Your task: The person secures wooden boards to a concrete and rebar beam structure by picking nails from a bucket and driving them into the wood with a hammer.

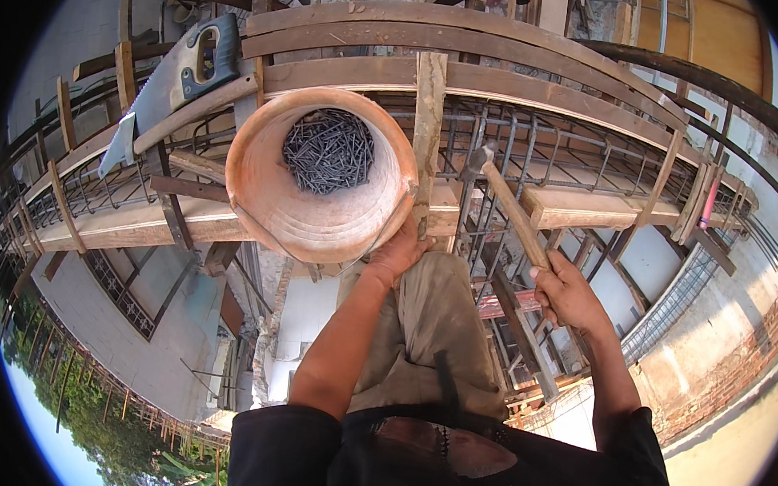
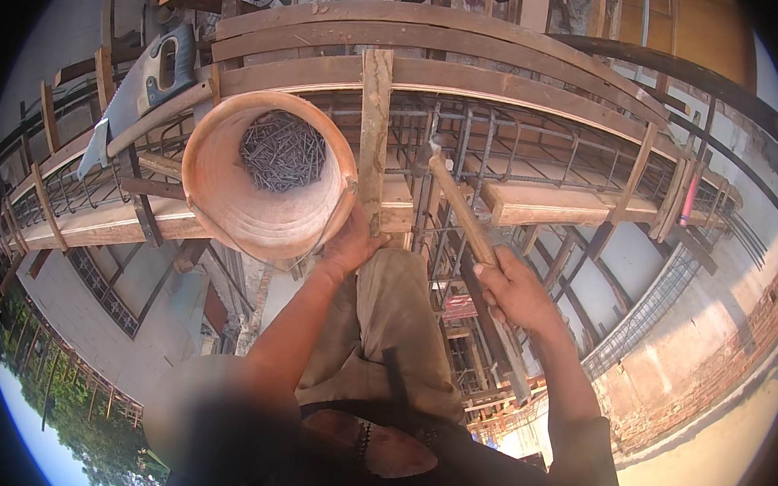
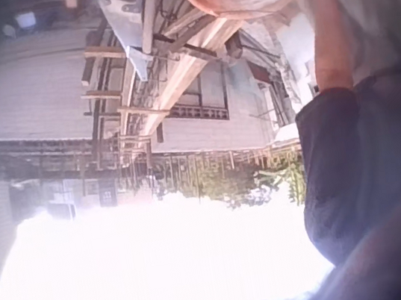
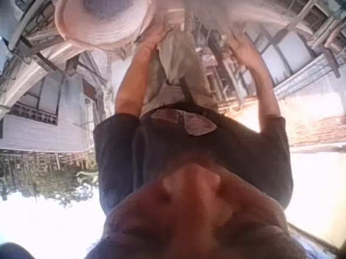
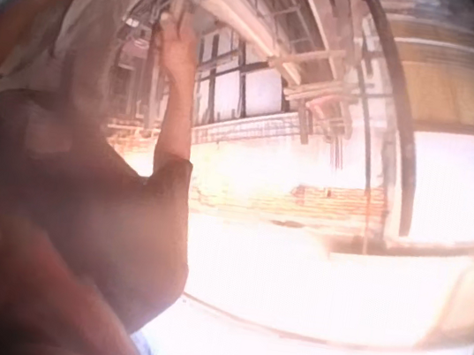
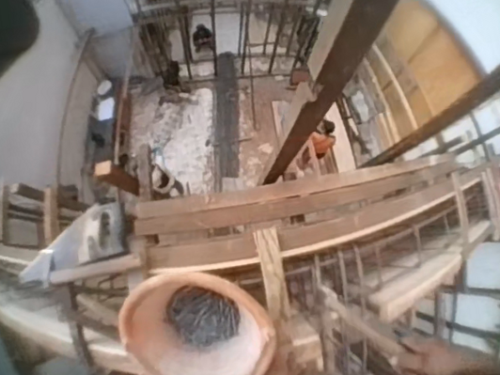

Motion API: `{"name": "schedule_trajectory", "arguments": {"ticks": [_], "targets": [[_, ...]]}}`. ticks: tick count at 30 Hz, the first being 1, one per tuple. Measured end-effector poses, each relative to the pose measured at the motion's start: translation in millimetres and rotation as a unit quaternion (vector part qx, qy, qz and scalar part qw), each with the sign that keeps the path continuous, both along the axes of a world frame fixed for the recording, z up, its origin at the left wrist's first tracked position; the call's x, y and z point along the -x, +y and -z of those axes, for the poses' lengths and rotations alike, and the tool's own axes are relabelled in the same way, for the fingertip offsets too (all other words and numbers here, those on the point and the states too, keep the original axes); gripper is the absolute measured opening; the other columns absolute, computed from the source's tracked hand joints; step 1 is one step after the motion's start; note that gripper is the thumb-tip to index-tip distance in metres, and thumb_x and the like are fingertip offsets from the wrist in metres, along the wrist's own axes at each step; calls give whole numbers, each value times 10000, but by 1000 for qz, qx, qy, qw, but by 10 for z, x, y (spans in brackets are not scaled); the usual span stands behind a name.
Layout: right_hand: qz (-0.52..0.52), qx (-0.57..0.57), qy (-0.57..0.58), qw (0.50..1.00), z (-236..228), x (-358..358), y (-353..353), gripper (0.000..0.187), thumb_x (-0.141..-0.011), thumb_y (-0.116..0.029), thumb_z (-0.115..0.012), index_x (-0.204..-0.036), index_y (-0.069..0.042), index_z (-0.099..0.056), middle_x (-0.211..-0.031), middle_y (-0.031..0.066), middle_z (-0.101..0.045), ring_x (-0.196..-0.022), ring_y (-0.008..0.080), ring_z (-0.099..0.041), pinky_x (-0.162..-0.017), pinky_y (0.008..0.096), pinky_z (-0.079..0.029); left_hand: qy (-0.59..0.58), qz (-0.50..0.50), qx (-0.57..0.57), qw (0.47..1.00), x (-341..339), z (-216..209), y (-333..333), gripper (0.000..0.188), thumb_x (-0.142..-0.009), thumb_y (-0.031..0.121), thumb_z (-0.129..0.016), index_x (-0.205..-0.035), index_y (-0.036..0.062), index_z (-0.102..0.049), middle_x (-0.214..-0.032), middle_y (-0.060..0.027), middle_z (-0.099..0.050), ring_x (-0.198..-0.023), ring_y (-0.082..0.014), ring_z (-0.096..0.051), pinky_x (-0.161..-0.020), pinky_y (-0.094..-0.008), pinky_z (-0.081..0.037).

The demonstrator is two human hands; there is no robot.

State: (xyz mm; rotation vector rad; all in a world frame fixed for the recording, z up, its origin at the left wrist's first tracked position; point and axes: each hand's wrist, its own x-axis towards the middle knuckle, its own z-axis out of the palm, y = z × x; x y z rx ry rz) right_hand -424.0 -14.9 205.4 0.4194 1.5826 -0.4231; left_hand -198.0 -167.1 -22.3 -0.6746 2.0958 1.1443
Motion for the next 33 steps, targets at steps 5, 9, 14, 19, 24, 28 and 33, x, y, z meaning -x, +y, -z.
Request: {"name": "schedule_trajectory", "arguments": {"ticks": [5, 9, 14, 19, 24, 28, 33], "targets": [[124, 107, 306, 938, 401, -872, 848, 304, -959, -125, -628, -1226, -37, -514, -691, 10, -522, -533, 78, -489, -497, 266, -408, 74, 31, 108, 991, 7, -128, -20, 1183, -714, 399, -872, -1503, -97, -143, -1526, -322, -301, -1438, -462, -299, -1198, -490, -262], [214, 13, 387, 897, 1214, -1901, 1628, 225, -956, -96, -640, -1154, -16, -570, -764, -9, -544, -645, 82, -520, -583, 267, -435, 69, 50, 104, 991, 85, -112, -85, 1181, -644, 447, -909, -1446, -75, -216, -1439, -291, -390, -1362, -447, -392, -1134, -497, -344], [378, -83, 470, 793, 1908, -2655, 1842, 302, -959, -152, -682, -1201, 9, -601, -1042, 76, -656, -937, 163, -596, -846, 323, -486, 33, 18, 67, 997, 145, -168, -99, 1270, -628, 520, -900, -1463, -108, -177, -1448, -334, -390, -1377, -468, -380, -1162, -454, -331], [445, -94, 457, 765, 2395, -3009, 2015, 376, -969, -233, -691, -1259, -4, -621, -1135, 79, -682, -1066, 174, -599, -947, 335, -466, 92, 139, 210, 963, 149, -203, -29, 1251, -632, 508, -901, -1451, -113, -188, -1403, -317, -430, -1301, -451, -430, -1114, -470, -371], [445, -125, 365, 808, 2681, -3050, 2161, 477, -921, -490, -706, -1090, -45, -674, -938, 36, -632, -890, 154, -546, -825, 318, -459, 99, 139, 234, 957, 98, -79, -10, 1214, -590, 508, -921, -1398, -121, -270, -1334, -314, -464, -1251, -454, -442, -1074, -529, -353], [424, -97, 372, 820, 2808, -3170, 2243, 482, -907, -534, -706, -946, -57, -646, -833, -3, -554, -795, 134, -481, -740, 310, -429, 153, 140, 258, 944, 30, 1, 12, 1217, -595, 490, -922, -1405, -145, -274, -1307, -325, -481, -1239, -486, -444, -1075, -558, -334], [424, -106, 383, 814, 2796, -3159, 2208, 507, -895, -537, -713, -950, -41, -622, -822, 1, -514, -812, 144, -468, -730, 326, -428, 155, 165, 286, 931, -23, 77, -24, 1270, -619, 466, -919, -1448, -167, -193, -1341, -345, -449, -1273, -499, -415, -1094, -562, -320]]}}
